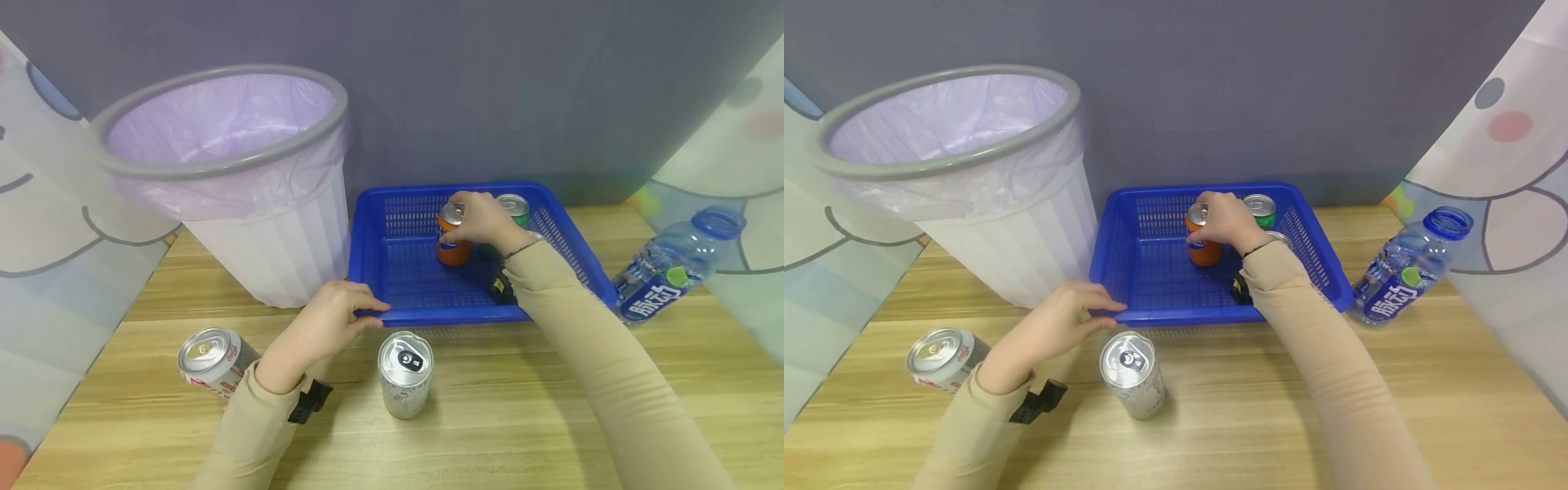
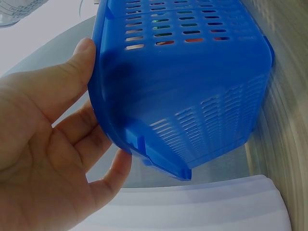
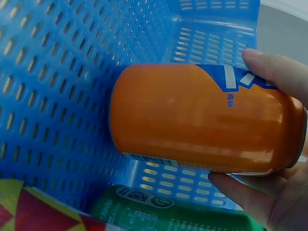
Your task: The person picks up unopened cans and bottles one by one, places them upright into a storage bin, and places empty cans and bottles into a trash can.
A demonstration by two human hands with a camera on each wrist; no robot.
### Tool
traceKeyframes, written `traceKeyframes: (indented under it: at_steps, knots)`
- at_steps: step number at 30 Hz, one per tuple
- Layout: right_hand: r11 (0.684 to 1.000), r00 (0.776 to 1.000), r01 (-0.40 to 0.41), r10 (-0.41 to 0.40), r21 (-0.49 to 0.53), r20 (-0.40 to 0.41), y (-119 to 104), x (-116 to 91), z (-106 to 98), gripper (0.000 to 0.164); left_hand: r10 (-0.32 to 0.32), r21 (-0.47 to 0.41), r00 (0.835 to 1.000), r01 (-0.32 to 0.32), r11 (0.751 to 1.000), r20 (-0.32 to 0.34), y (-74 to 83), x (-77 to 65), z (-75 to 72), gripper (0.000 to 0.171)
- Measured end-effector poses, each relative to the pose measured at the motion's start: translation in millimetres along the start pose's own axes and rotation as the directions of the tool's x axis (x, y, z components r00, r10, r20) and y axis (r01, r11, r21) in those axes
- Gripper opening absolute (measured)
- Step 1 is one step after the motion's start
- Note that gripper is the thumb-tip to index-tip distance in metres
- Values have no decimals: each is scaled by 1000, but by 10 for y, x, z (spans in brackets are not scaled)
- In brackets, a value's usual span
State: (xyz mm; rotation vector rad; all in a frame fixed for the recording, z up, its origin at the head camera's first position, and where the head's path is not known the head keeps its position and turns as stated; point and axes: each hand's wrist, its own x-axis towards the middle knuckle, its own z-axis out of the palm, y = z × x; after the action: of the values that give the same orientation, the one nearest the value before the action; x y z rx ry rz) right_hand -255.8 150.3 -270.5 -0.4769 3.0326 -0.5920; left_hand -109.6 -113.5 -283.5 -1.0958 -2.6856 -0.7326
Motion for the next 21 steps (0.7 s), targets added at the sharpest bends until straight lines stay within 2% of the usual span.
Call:
traceKeyframes:
  at_steps: [11, 21]
  knots:
    - [999, 999, -33, 33, 31, 11, 4, 29, 18, 77, -5, -9, 1000, 5, 1000, 2, 2, -7, -9, 22]
    - [998, 999, -43, 44, 53, -13, 15, 33, 32, 73, -7, -3, 1000, 7, 1000, -1, -2, -1, -6, 22]
